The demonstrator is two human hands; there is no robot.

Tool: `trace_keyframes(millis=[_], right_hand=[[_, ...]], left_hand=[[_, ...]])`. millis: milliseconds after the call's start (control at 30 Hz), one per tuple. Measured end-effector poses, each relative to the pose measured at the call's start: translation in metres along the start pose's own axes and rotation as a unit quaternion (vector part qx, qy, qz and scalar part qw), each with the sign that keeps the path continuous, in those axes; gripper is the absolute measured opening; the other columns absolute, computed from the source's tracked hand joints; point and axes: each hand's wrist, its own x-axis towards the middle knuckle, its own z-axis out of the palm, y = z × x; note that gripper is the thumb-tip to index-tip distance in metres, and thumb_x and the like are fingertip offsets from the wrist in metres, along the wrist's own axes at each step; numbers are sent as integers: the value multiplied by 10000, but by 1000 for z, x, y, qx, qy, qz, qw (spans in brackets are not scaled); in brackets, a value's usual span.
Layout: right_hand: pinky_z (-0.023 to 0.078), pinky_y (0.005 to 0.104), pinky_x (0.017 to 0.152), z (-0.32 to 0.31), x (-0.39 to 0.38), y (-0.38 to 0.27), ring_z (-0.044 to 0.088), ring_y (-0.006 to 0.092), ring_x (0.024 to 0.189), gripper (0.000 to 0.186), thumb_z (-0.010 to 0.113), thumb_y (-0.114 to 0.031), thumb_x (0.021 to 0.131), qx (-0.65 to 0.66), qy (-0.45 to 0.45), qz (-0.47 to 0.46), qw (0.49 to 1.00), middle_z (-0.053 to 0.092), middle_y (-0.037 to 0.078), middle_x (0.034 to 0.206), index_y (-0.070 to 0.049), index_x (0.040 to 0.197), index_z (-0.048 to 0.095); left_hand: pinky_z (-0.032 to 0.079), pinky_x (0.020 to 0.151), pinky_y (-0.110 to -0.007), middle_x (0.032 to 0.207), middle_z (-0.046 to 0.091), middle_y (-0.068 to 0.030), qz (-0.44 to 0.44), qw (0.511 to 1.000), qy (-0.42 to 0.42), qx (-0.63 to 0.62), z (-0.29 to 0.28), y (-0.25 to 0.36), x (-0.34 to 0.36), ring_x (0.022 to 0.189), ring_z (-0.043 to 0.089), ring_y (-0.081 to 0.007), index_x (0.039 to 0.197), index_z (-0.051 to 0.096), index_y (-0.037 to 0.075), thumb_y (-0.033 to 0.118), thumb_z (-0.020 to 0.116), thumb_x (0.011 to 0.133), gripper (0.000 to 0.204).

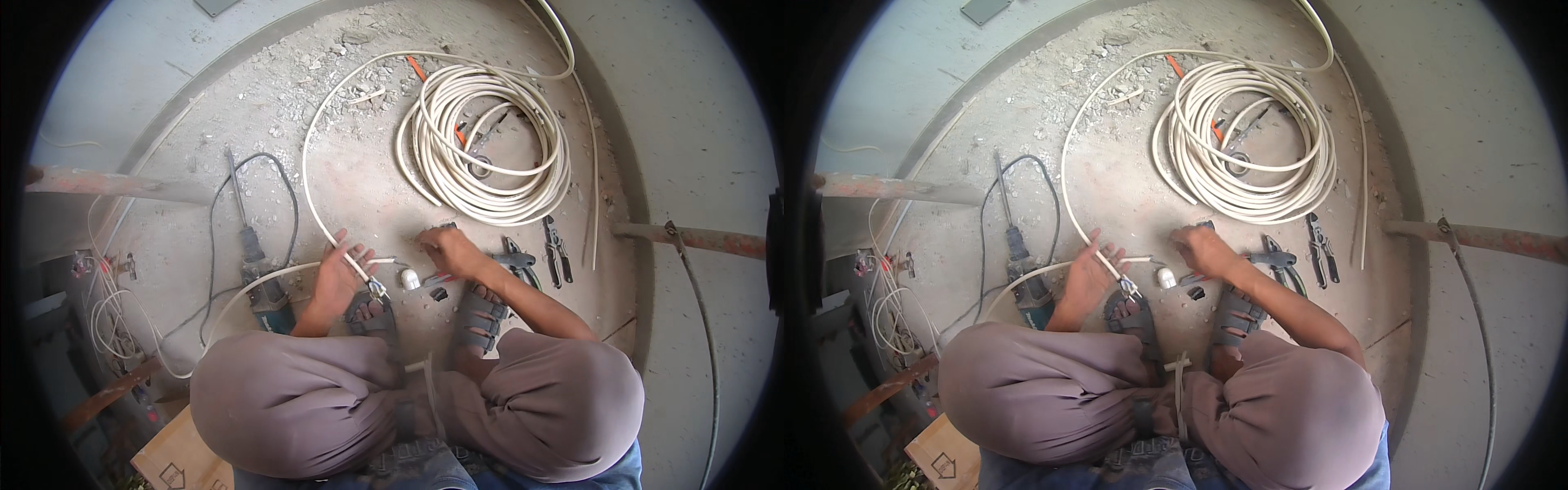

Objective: The person strips the ends of a white cable using pliers and connects the wires into an electrical plug using a screwdriver while sitting on the floor in a construction area.

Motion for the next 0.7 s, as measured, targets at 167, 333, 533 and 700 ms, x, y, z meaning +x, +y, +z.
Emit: trace_keyframes(millis=[167,333,533,700], right_hand=[[480,456,718,-93,-35,0,613,394,810,183,661,-149,838,-154,-51,149,975,617,234,846,-11,953,622],[483,445,807,-106,-99,23,594,323,974,318,731,-175,766,-274,-91,100,952,571,127,988,-65,1027,587],[476,448,801,-116,-108,22,584,349,937,305,694,-122,786,-160,-82,116,977,547,143,985,-30,1052,577],[472,359,670,-122,-91,4,595,270,689,165,584,-143,941,-46,99,129,986,645,151,853,14,931,633]], left_hand=[[491,952,-479,1175,549,-157,18,992,-64,105,-44,-43,-10,1152,557,-329,1490,241,173,166,400,1022,494],[487,966,-467,1220,527,-159,-4,997,-38,60,-15,-35,-39,1181,537,-330,1488,252,125,312,391,1027,516],[471,988,-431,1284,509,-176,-71,992,-102,15,-38,-48,-38,1170,538,-329,1441,330,21,338,395,998,548],[442,1030,-423,1236,546,-200,-48,988,-89,-121,-49,-44,-38,1221,506,-354,1367,389,-55,304,413,981,528]])
